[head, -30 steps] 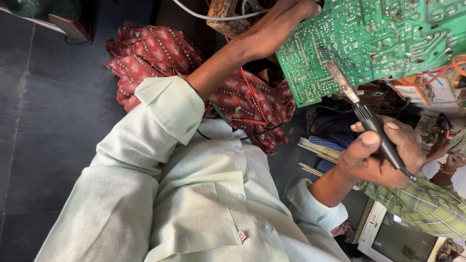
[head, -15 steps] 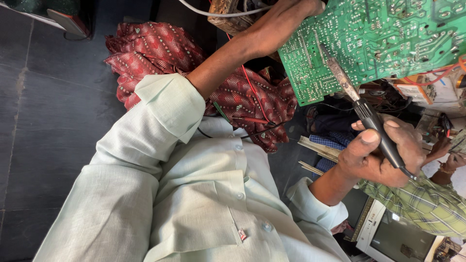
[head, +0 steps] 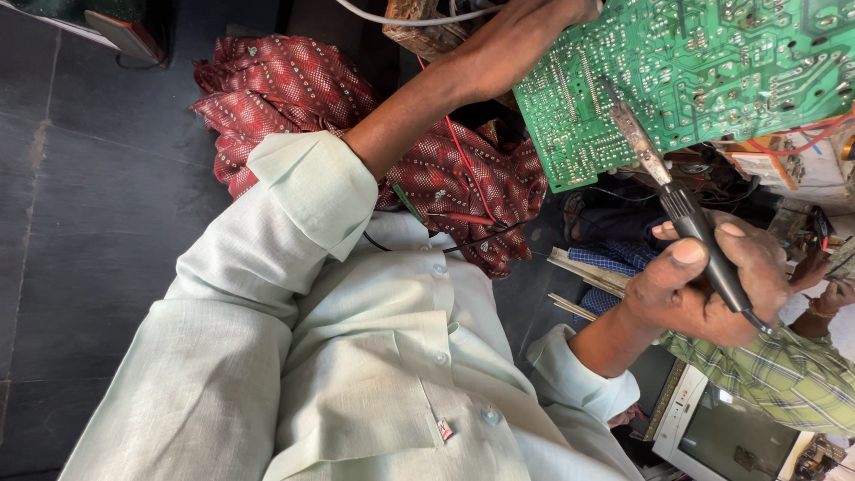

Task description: The person tests a green circuit board with a multimeter, then uses a soldering iron to reflow solder joints on the board. The person holds the board with one hand and manipulates the tools with the other.

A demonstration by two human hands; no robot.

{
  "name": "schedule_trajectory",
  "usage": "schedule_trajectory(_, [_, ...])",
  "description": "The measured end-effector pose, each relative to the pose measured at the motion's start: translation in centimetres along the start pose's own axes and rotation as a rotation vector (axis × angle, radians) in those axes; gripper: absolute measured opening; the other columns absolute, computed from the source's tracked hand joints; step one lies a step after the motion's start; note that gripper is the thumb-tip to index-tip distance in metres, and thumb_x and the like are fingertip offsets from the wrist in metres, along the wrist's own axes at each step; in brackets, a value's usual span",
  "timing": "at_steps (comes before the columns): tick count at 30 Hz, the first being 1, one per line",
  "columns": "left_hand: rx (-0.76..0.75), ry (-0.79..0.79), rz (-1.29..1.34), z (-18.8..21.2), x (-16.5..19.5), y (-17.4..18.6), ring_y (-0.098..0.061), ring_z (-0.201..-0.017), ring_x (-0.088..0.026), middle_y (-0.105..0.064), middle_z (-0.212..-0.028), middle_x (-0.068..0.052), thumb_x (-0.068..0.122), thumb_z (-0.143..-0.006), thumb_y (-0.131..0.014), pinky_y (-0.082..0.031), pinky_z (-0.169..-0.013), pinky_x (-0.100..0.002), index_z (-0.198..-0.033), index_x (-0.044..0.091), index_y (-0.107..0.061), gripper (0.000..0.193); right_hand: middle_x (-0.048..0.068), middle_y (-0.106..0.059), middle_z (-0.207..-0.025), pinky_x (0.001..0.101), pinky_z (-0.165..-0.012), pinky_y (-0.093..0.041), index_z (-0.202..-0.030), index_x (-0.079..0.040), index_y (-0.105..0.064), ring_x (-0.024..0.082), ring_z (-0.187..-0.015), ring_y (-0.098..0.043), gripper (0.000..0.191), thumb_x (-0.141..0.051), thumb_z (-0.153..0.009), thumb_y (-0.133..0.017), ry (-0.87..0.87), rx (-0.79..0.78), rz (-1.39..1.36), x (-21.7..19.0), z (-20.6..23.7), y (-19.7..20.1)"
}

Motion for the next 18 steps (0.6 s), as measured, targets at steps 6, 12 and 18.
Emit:
schedule_trajectory(6, [-0.009,0.0,0.005,-0.03,-0.71,-0.33,-0.038,-0.078,-0.014,-0.041,-0.09,0.001,0.058,-0.113,-0.027,-0.042,-0.076,-0.038,-0.102,0.01,-0.05,0.055,0.019,-0.065,-0.08,0.0291,-0.069,-0.057,-0.113,0.005,-0.053,0.027,-0.072,-0.073,0.032,-0.025,-0.113,-0.067,-0.029,0.005,-0.01,0.05,0.08,-0.05])
schedule_trajectory(12, [-0.018,0.01,-0.045,0.06,-1.09,-0.4,-0.039,-0.08,-0.017,-0.041,-0.093,-0.001,0.061,-0.113,-0.023,-0.043,-0.08,-0.04,-0.104,0.006,-0.048,0.061,0.017,-0.067,-0.076,0.0323,-0.074,-0.057,-0.114,0.005,-0.053,0.028,-0.074,-0.074,0.031,-0.024,-0.114,-0.066,0.001,-0.009,0.006,0.06,0.07,0.01])
schedule_trajectory(18, [-0.019,0.011,-0.073,0.14,-0.7,-0.3,-0.049,-0.086,-0.017,-0.049,-0.098,-0.001,0.064,-0.111,-0.022,-0.046,-0.081,-0.04,-0.112,0.006,-0.053,0.066,0.016,-0.066,-0.076,0.0345,-0.074,-0.057,-0.113,0.005,-0.052,0.028,-0.072,-0.071,0.033,-0.025,-0.112,-0.066,0.03,0.029,0.047,0.17,0.18,0.49])
Point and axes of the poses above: each hand's wrist, its own z-axis away from the middle knuckle, its own y-axis out of the back of the hand, x = y × z, the point moved 5 cm from there along -z, towards the middle knuckle
